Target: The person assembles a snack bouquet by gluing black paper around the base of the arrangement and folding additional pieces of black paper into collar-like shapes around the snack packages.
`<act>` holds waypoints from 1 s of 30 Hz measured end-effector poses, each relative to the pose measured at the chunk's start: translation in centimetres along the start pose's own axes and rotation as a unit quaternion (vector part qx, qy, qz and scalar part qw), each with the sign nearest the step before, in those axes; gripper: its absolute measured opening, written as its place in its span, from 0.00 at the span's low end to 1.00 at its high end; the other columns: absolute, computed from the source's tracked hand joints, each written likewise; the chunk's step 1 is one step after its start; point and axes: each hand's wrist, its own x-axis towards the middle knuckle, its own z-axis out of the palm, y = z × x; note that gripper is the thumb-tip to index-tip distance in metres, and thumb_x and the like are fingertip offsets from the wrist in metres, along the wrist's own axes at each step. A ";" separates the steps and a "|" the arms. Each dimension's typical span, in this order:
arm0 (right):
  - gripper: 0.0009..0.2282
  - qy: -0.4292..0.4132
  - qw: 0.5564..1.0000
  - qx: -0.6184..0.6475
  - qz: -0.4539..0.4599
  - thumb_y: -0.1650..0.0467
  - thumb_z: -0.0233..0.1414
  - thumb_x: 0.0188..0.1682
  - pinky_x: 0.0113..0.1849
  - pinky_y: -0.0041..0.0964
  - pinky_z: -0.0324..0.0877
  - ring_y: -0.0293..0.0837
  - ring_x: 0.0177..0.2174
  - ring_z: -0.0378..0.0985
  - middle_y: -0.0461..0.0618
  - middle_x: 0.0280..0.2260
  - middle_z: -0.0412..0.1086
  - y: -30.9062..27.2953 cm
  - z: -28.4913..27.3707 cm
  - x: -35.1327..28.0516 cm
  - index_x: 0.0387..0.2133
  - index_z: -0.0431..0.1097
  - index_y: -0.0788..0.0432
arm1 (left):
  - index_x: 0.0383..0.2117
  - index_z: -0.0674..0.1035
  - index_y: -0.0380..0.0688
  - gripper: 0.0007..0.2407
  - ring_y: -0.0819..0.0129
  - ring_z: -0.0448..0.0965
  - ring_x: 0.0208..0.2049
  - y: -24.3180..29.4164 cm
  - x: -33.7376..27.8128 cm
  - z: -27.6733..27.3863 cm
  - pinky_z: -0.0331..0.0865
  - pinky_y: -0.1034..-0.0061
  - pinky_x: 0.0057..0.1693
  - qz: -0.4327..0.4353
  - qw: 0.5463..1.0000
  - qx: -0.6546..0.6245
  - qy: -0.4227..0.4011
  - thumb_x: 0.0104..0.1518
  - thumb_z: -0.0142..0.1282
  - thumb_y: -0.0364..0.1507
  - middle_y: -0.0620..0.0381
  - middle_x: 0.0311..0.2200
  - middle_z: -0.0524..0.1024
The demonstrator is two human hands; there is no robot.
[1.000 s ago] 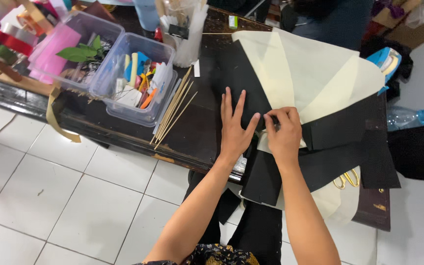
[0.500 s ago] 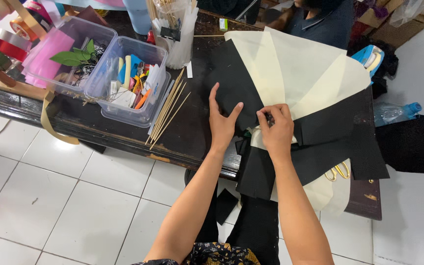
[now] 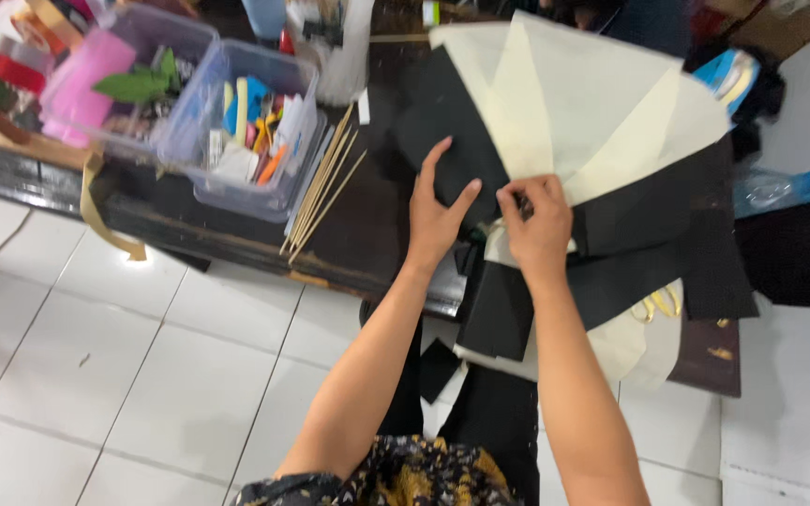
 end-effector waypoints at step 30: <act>0.02 -0.203 0.978 0.016 0.037 0.75 0.62 0.59 0.41 0.41 0.73 0.44 0.33 0.77 0.50 0.38 0.77 -3.4 -6.6 3.0 0.42 0.83 0.59 | 0.76 0.63 0.63 0.30 0.59 0.62 0.81 -2.6 -0.5 -0.2 0.63 0.59 0.82 0.091 0.994 0.066 0.004 0.71 0.67 0.37 0.62 0.78 0.63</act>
